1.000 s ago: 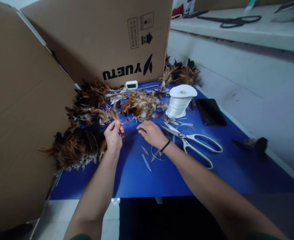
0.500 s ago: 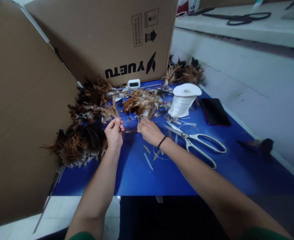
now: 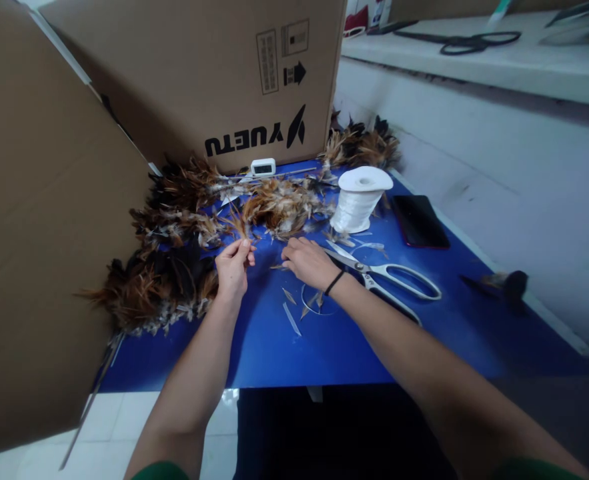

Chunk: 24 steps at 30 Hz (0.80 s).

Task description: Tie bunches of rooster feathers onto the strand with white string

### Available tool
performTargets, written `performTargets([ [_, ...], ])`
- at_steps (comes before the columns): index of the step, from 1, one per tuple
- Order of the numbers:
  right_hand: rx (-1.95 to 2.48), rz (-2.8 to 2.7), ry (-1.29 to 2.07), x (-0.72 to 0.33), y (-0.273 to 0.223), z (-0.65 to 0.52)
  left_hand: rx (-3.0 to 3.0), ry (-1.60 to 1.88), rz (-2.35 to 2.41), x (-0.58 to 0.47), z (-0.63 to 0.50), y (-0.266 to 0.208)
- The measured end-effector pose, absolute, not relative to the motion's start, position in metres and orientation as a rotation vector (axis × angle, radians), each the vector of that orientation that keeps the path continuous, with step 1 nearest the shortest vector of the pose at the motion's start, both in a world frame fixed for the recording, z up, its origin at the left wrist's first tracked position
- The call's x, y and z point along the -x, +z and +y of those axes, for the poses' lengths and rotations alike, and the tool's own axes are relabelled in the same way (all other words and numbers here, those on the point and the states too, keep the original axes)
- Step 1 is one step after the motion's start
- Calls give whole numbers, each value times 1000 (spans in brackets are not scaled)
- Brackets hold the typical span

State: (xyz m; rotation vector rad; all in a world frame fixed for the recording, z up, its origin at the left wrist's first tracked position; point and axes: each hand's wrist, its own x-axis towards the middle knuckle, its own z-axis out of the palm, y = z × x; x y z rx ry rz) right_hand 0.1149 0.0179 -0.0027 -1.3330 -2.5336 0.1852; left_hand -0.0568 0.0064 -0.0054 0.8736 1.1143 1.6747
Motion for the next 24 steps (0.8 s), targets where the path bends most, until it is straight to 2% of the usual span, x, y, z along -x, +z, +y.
performTargets([
  [7,1294,-2488,241,-110,-4,17,-923,1613,1133,56,6,-8],
  [15,1055,-1896,861,-130,-2,11,-1051,1420,1216,52,4,-16],
  [24,1053,-1934,524,-132,4,9,-1150,1241,1230,47,-1,-16],
])
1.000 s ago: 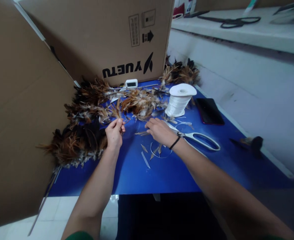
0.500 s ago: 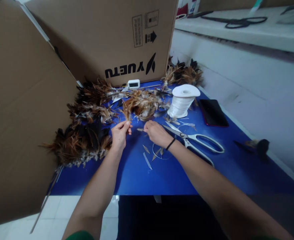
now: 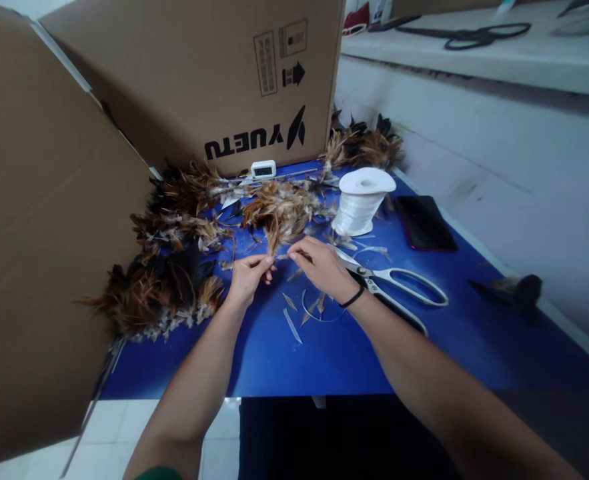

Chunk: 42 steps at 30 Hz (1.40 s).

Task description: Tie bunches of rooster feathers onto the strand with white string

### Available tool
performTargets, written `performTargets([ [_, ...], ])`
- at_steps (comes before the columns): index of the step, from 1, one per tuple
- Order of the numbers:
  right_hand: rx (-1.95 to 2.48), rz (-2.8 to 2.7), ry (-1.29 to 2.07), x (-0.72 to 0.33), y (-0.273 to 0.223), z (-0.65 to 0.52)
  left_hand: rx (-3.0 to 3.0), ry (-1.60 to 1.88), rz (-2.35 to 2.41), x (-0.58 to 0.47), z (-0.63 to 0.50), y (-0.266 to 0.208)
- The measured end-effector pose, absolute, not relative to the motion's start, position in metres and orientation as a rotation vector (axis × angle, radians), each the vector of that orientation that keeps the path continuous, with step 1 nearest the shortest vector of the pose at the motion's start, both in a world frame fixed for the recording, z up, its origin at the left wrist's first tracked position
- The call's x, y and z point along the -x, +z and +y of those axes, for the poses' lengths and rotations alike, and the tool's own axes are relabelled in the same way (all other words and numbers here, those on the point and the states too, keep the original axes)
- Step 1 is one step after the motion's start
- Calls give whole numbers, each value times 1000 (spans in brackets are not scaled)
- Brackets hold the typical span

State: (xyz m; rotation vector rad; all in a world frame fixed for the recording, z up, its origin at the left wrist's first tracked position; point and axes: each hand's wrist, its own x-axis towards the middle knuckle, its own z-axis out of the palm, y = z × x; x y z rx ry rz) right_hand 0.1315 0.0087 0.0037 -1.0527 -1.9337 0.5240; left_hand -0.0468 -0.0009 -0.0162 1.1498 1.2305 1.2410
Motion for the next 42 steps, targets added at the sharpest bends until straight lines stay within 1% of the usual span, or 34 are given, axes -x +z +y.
performTargets([
  [13,1107,-2242,10,-131,0,5,-1123,1140,1172,44,-3,-17],
  [23,1030,-2238,84,-132,-1,5,-1127,1131,1163,44,-2,-18],
  [34,1026,-2284,-28,-131,0,3,-1137,1077,1200,43,-4,-18],
  [42,993,-2256,25,-132,-3,5,-1148,1058,1173,45,-4,-19],
])
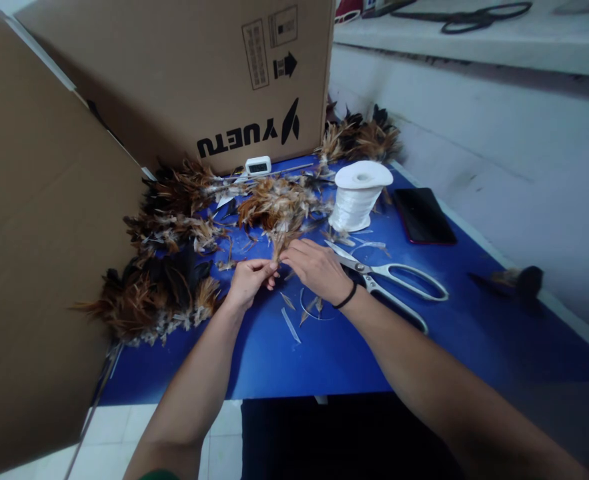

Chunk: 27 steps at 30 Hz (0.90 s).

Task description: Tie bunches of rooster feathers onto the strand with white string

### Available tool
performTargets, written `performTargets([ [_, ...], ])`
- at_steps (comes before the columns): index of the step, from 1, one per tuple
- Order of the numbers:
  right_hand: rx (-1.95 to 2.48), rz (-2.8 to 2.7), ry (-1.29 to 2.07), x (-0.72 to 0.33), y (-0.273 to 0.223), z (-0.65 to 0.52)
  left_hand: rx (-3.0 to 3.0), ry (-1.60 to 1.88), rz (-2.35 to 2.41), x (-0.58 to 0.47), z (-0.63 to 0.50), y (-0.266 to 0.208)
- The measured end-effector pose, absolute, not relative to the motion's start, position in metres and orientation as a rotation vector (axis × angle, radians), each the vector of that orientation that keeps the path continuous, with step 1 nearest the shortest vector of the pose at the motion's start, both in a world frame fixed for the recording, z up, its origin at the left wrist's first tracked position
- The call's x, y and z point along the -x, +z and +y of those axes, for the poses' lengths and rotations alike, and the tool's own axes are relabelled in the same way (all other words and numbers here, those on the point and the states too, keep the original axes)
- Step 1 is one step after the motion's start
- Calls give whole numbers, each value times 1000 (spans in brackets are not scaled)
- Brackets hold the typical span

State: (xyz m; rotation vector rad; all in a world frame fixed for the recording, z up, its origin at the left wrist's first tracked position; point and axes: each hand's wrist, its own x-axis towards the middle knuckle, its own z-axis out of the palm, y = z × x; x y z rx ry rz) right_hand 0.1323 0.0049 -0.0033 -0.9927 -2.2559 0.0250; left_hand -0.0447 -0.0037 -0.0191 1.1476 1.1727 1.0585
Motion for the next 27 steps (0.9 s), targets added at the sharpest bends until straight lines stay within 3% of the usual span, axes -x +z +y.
performTargets([
  [15,1076,-1768,228,-142,4,9,-1189,1276,1127,47,0,-18],
  [21,1218,-1807,328,-142,0,11,-1123,1485,1125,49,3,-14],
  [27,1420,-1911,190,-142,-4,13,-911,1652,1113,54,9,-12],
])
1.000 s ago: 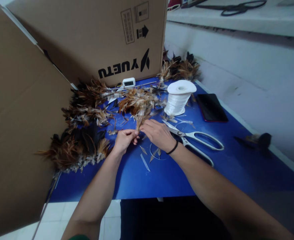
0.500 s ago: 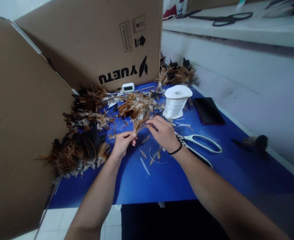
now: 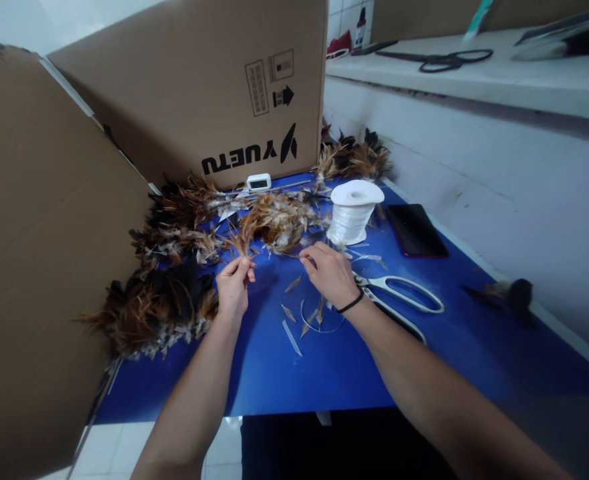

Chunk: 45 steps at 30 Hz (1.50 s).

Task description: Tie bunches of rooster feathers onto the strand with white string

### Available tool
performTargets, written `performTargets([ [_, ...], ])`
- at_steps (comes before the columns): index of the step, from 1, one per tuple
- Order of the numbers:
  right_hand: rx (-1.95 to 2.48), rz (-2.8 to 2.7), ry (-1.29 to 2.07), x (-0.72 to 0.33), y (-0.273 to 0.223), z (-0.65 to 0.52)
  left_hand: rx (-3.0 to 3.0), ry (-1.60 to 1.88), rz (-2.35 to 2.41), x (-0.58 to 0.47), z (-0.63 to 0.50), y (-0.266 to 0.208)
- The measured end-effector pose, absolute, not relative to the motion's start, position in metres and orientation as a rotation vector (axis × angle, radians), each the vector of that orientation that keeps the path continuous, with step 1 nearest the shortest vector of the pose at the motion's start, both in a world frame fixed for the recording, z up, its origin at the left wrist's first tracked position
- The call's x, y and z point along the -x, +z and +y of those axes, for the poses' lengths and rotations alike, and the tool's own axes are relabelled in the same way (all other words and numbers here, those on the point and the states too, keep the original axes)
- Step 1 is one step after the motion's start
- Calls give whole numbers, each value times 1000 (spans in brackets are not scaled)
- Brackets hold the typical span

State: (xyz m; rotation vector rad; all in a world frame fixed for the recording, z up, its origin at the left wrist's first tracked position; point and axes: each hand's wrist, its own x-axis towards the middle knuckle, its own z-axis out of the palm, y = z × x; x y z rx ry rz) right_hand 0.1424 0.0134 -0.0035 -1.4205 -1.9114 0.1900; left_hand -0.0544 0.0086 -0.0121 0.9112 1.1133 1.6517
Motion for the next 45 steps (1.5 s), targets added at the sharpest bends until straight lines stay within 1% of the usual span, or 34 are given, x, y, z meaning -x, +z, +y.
performTargets([
  [10,1729,-2261,76,-107,-3,37,-829,1675,1107,55,10,-14],
  [13,1813,-2277,42,-101,-5,41,-834,1668,1111,55,9,-13],
  [16,1813,-2203,124,-104,-6,44,-836,1654,1128,55,9,-13],
  [20,1668,-1997,379,-117,-3,45,-845,1641,1130,54,9,-15],
  [26,1380,-1460,1275,-131,5,31,-851,1520,1120,52,7,-16],
  [27,1352,-1390,1359,-133,6,28,-859,1492,1108,51,6,-15],
  [29,1347,-1367,1427,-137,4,24,-875,1440,1084,50,4,-15],
  [31,1404,-1521,1346,-141,2,22,-881,1405,1072,49,3,-16],
  [32,1442,-1643,1221,-143,0,22,-880,1397,1071,49,3,-16],
  [35,1525,-1966,639,-144,0,24,-868,1423,1078,50,4,-16],
  [37,1559,-2044,367,-141,3,26,-848,1469,1085,51,5,-16],
  [41,1781,-2065,177,-123,9,35,-816,1524,1099,52,7,-15],
  [45,1918,-2106,139,-106,7,49,-806,1535,1116,53,7,-14],
])
